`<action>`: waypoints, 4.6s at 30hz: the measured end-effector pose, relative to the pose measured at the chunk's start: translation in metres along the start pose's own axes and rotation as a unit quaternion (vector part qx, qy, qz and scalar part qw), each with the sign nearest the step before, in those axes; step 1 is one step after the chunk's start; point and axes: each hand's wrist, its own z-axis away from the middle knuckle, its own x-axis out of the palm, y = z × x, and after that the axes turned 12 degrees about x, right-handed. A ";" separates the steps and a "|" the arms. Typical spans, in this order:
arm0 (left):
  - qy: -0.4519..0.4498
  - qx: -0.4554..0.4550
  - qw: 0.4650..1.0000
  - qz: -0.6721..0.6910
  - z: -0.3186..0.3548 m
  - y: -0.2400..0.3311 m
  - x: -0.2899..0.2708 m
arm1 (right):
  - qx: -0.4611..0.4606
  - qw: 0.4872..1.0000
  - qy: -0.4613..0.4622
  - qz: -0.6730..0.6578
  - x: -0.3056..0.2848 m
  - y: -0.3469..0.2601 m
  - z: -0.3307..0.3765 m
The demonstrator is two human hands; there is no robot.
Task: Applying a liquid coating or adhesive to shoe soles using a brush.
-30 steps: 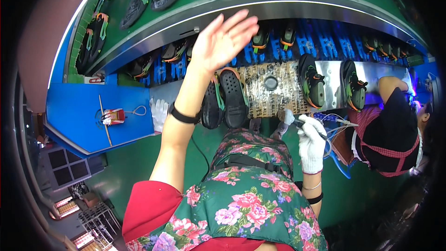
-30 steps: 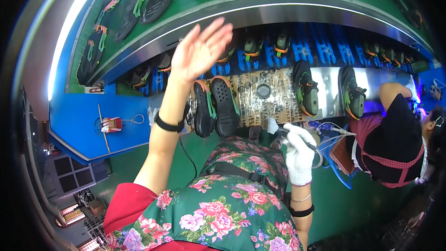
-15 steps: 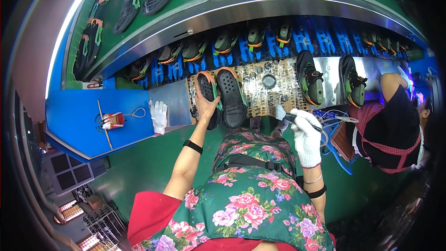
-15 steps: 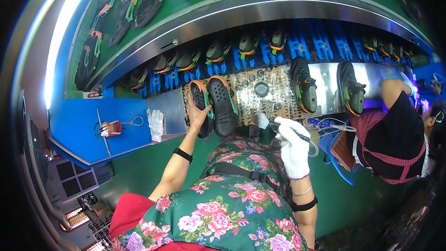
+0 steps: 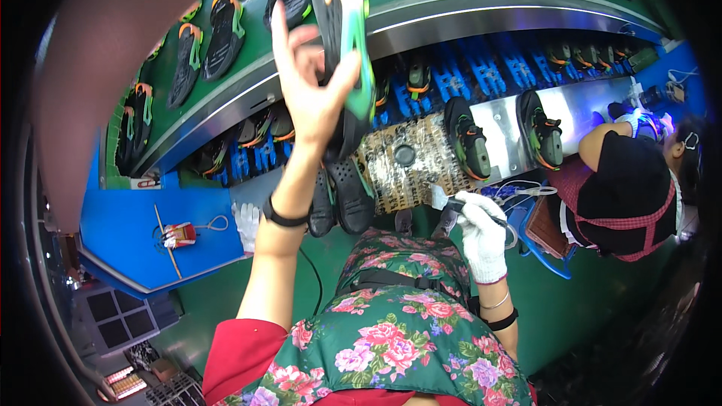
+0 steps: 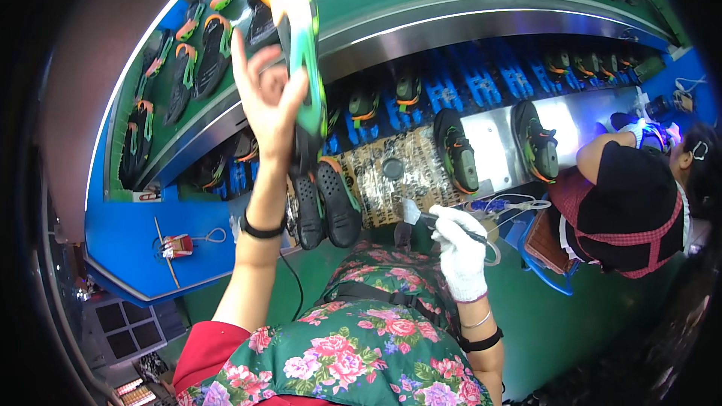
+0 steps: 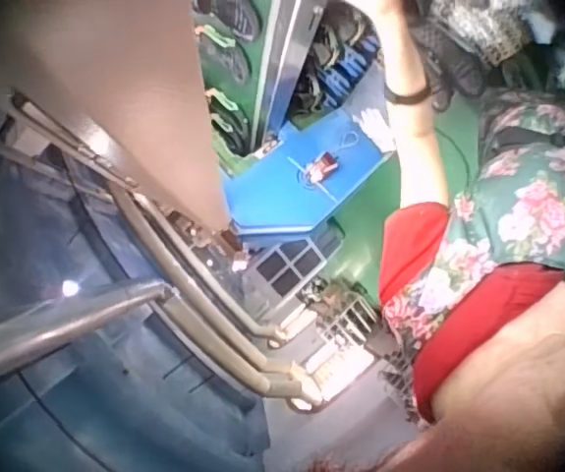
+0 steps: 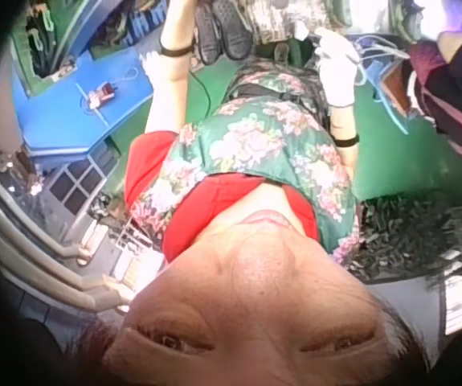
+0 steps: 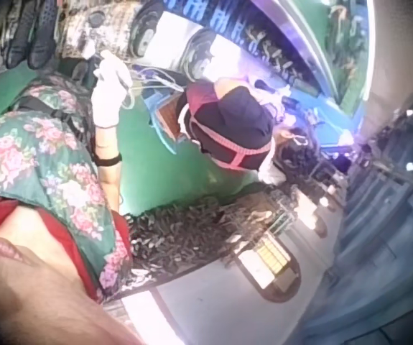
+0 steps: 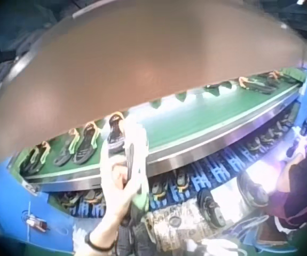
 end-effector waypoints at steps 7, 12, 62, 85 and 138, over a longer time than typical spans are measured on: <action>-0.168 -0.021 0.922 -0.347 -0.150 -0.069 0.051 | -0.036 0.999 0.004 0.030 -0.006 -0.012 0.010; -0.274 -0.004 0.849 -0.451 -0.104 -0.081 0.050 | -0.029 0.999 0.014 0.025 -0.017 -0.018 0.010; -0.012 -0.199 0.980 -0.011 0.132 -0.011 -0.080 | 0.011 0.998 -0.014 0.054 0.006 -0.016 0.005; -0.299 -0.005 0.923 -0.242 -0.148 -0.122 0.142 | -0.024 0.999 -0.022 -0.028 -0.022 -0.037 0.017; -0.470 0.237 0.846 -0.087 -0.158 -0.076 0.432 | -0.046 0.998 -0.028 -0.024 -0.055 0.019 -0.009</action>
